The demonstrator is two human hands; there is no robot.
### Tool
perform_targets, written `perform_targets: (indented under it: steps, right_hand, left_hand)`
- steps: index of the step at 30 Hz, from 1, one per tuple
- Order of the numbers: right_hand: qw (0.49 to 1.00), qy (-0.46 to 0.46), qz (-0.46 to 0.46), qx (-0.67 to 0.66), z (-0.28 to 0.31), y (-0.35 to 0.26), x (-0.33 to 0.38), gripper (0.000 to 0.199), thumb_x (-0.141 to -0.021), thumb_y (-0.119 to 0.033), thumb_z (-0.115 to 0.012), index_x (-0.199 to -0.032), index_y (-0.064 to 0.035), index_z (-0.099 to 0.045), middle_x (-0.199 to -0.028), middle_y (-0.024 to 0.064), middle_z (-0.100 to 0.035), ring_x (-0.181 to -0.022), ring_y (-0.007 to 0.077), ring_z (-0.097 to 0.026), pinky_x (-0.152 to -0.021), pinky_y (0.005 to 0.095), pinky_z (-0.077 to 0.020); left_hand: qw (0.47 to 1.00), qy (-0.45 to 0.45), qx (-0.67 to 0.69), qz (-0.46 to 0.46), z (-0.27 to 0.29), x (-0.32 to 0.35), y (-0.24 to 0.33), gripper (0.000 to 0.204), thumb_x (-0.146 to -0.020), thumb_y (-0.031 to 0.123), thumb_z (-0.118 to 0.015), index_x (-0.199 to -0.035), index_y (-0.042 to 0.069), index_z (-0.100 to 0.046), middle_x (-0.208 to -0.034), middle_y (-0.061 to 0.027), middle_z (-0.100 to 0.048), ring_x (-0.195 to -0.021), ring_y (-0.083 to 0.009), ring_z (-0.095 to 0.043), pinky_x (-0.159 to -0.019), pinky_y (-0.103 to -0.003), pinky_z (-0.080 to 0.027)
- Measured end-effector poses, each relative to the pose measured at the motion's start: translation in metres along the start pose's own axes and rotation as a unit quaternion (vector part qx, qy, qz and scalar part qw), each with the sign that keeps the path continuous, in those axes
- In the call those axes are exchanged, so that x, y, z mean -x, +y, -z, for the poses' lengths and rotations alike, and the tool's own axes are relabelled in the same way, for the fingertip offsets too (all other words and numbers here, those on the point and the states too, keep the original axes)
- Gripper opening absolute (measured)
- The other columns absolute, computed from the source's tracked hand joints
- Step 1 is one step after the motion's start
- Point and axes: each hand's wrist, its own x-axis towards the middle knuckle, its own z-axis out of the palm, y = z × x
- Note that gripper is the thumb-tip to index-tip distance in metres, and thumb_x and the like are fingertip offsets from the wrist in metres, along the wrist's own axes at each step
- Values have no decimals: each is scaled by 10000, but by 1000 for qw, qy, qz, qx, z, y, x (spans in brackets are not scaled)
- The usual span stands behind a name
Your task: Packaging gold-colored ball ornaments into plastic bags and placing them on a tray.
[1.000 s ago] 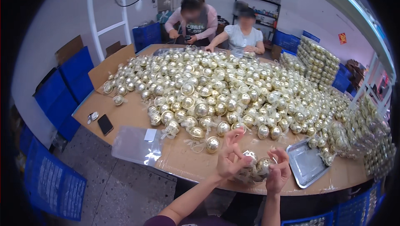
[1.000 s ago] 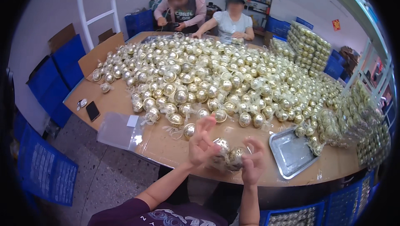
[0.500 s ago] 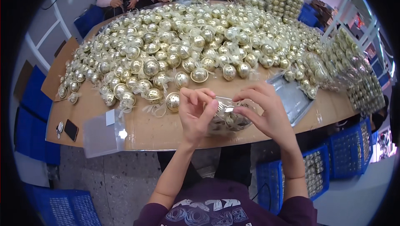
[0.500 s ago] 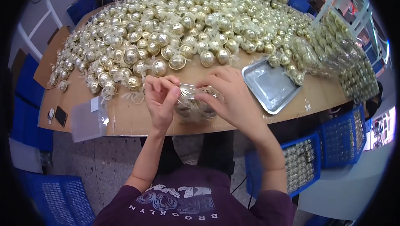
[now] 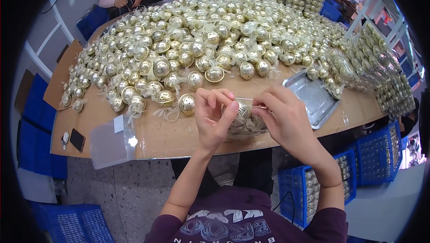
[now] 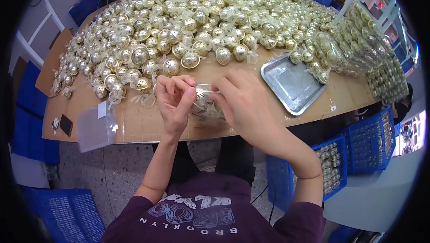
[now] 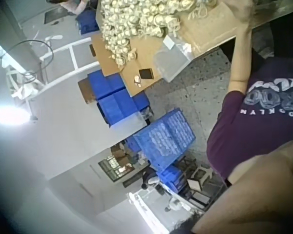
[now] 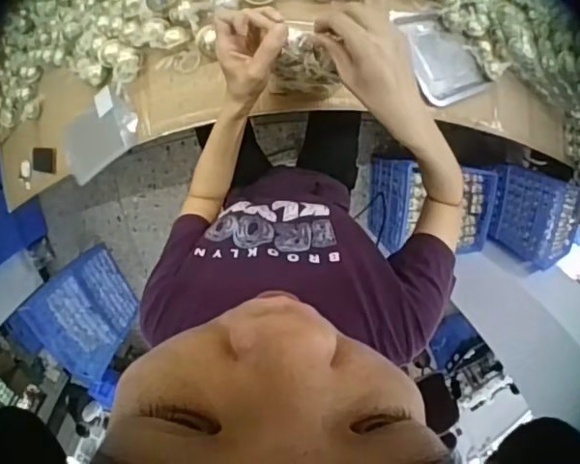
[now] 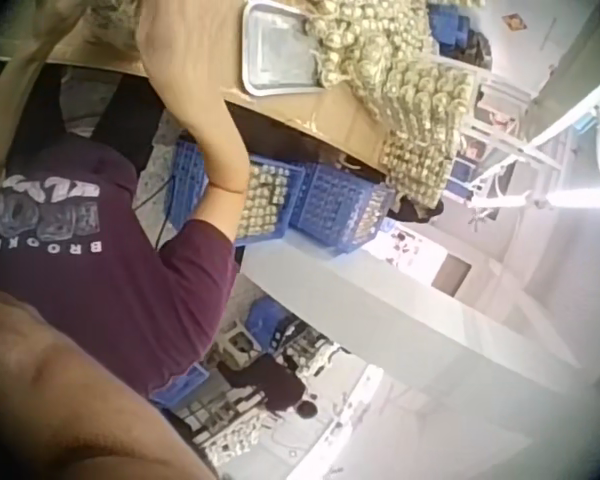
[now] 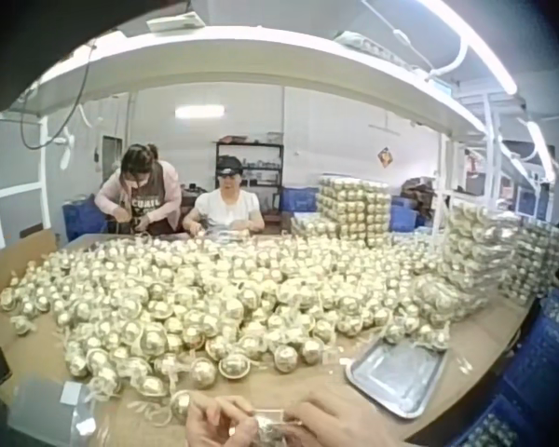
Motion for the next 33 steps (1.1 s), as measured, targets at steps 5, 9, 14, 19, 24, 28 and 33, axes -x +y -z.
perform_targets:
  steps: [5,9,14,19,24,28,33]
  right_hand:
    - [1000,26,-5,14,-7,0,4,119,-760,-37,-707,-845,-17,-626,-818,101,-583,-746,271,-577,-677,361,-459]
    - [991,-40,-27,-123,0,19,1,124,-784,-83,-712,-846,-9,-635,-853,58,-608,-746,224,-583,-676,320,-461]
    - [934,1,-197,-297,-18,28,12,152,-844,-154,-686,-893,-23,-628,-874,-1,-610,-759,91,-561,-647,223,-429]
    - [763,59,-332,-552,-34,33,33,89,-888,-126,-633,-890,-44,-601,-829,-30,-580,-692,22,-512,-596,182,-387]
    - [779,59,-312,-540,-27,25,31,77,-894,-114,-619,-893,-36,-618,-813,-27,-578,-671,8,-480,-570,170,-347]
    - [835,177,-257,-453,-44,32,33,132,-868,-141,-671,-937,-31,-645,-852,4,-621,-833,88,-560,-774,266,-452]
    - [939,93,143,-300,-20,48,43,253,-765,-144,-778,-984,-54,-690,-1017,65,-686,-1117,224,-585,-1012,443,-409]
  left_hand:
    - [1000,4,-2,-9,-2,-1,0,372,-823,-83,-626,-908,99,-312,-822,-52,-542,-969,-167,-515,-886,-321,-403]
    - [997,-51,-44,-46,2,0,2,346,-815,-84,-610,-1001,65,-359,-900,-63,-542,-982,-173,-517,-915,-321,-399]
    - [985,-38,-155,67,-11,-3,26,461,-823,-58,-558,-1251,20,-406,-1078,-83,-522,-1023,-158,-522,-947,-299,-396]
    - [941,-104,-252,200,-21,-20,48,338,-856,4,-605,-1173,46,-495,-911,-45,-594,-843,-82,-556,-731,-213,-448]
    - [946,-89,-234,207,-21,-21,51,254,-831,15,-639,-1073,27,-560,-878,-50,-570,-890,-92,-568,-763,-249,-458]
    - [938,-173,-299,-3,-8,-4,30,270,-744,80,-758,-990,42,-654,-1002,-100,-615,-1051,-230,-573,-862,-347,-479]
    - [906,-222,-340,-116,13,5,30,352,-623,138,-847,-939,67,-710,-1080,-90,-637,-1107,-338,-561,-902,-425,-484]
